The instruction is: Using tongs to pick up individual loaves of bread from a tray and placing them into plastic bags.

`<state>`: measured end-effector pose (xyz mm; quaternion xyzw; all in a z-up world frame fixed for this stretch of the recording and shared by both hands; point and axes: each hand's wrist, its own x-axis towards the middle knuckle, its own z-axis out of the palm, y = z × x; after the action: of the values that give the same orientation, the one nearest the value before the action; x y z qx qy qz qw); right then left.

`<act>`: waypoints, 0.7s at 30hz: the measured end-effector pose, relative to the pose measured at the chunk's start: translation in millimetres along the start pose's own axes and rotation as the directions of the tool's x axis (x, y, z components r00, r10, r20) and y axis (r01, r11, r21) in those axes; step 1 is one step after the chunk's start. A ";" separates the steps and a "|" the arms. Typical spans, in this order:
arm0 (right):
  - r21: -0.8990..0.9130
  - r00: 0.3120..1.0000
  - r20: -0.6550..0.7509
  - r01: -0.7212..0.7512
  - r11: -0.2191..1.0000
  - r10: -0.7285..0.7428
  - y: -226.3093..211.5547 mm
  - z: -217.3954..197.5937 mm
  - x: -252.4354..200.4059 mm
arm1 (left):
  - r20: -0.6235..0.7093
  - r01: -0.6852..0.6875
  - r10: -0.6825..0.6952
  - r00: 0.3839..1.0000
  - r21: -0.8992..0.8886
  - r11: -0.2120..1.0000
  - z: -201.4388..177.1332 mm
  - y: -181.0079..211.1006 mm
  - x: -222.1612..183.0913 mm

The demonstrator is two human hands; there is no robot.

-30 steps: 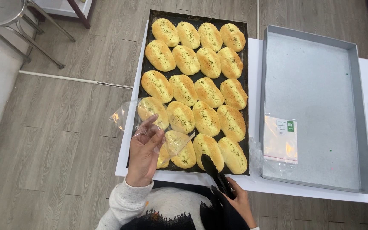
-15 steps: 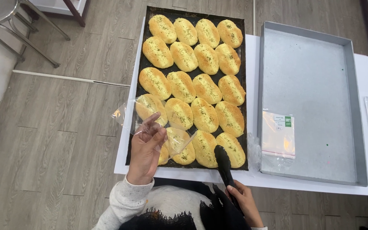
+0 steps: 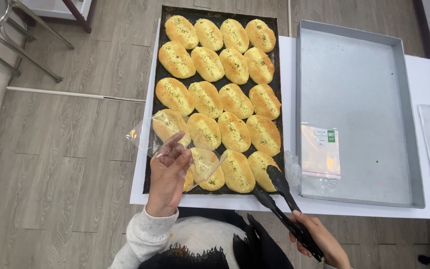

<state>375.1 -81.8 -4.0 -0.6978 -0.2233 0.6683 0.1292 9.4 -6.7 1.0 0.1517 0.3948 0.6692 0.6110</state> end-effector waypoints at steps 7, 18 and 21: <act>0.163 0.996 0.012 -0.094 0.982 0.093 -4.6 9.3 -15.4 | -0.009 0.032 -0.033 0.999 -0.037 0.999 -1.0 3.3 -1.9; 0.352 0.991 -0.114 -0.027 0.935 0.071 29.4 27.2 -4.7 | -0.025 0.022 -0.023 0.999 -0.056 0.998 -2.5 3.3 3.7; 0.270 0.965 -0.172 -0.149 0.951 0.200 16.2 22.2 -16.5 | -0.016 0.049 -0.049 0.999 -0.036 0.998 5.3 2.3 5.5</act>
<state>355.3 -106.4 1.1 -0.7552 -0.0589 0.6276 0.1796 10.3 0.3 4.5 0.1255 0.3914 0.6621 0.6266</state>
